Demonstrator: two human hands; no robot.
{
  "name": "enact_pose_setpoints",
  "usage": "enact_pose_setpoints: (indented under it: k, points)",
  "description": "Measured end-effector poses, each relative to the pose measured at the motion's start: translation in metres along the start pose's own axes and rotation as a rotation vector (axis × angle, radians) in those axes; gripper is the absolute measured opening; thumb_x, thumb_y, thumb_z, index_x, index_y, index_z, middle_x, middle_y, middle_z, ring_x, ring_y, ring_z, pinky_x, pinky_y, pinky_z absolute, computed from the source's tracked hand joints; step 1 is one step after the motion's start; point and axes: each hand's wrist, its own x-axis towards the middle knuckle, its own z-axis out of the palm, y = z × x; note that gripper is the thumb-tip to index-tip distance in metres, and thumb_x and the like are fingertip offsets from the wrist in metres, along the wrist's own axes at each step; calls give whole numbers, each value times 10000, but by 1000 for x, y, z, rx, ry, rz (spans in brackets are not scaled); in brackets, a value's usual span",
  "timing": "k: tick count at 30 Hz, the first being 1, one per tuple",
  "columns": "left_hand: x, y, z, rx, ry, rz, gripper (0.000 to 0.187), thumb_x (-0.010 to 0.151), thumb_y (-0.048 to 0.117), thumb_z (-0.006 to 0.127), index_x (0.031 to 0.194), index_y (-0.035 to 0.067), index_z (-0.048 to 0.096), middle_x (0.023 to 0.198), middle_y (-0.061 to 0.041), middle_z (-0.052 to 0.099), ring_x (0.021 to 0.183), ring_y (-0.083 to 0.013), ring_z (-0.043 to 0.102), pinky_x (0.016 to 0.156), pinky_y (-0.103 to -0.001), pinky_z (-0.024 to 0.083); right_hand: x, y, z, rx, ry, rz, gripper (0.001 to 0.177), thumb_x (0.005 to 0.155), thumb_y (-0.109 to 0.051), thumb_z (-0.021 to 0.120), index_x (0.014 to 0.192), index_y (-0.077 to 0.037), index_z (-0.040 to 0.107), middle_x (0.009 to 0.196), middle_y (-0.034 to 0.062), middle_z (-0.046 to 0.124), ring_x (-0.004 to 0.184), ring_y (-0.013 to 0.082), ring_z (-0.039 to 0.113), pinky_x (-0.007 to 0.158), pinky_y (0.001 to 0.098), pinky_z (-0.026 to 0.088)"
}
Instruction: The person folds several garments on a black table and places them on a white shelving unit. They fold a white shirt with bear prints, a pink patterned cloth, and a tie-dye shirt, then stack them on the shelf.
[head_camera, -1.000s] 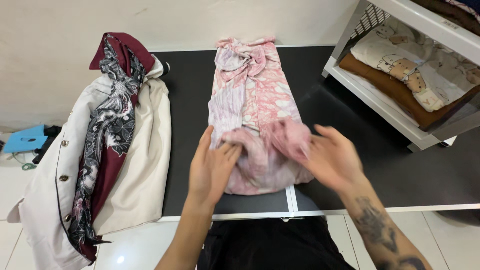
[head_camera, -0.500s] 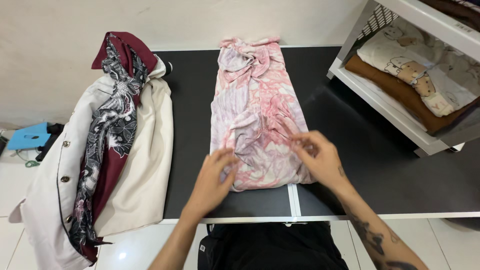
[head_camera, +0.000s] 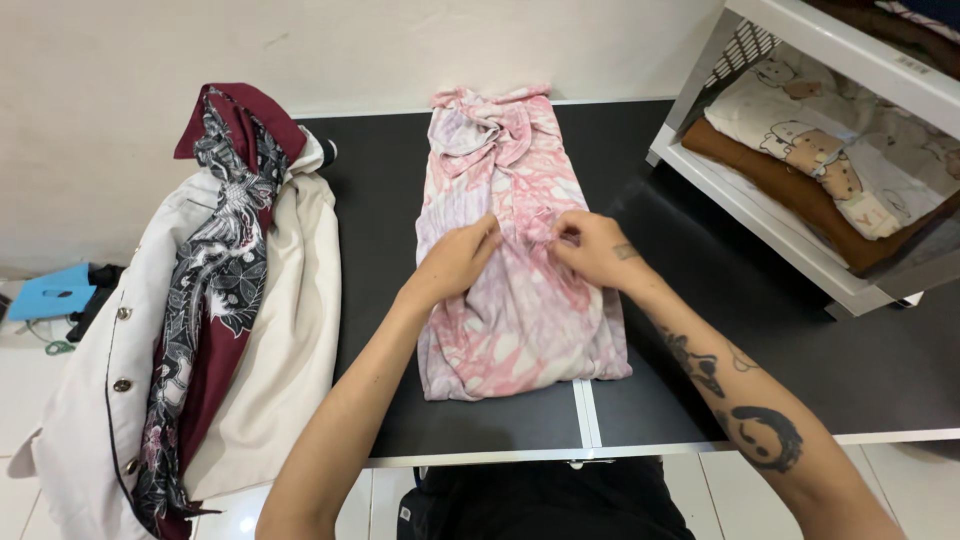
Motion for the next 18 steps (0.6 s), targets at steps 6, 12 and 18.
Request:
enact_pose_setpoints:
  k: [6,12,18]
  points:
    - [11,4,8,41,167,-273,355,989,414,584,1068,70,546,786,-229,687,781,-414,680,695,-510,483,-7,-7,-13,321,92,324,292,885,-134,720,1142,-24,638,893,106,746,783,151,704,691,293,546]
    - [-14,14,-4,96,181,-276,513,935,537,671,1053,44,588,950,-186,683,892,-338,679,780,-458,522,-16,-25,-17,70,180,317,536,880,-353,764,1263,-2,634,971,136,755,853,199,751,739,328,580]
    - [-82,43,-35,104,91,-245,635,760,454,805,1162,24,568,1074,-208,612,984,-346,609,841,-423,500,-59,-43,-31,-43,76,403,681,784,-479,824,1208,19,634,954,144,750,846,218,749,748,345,587]
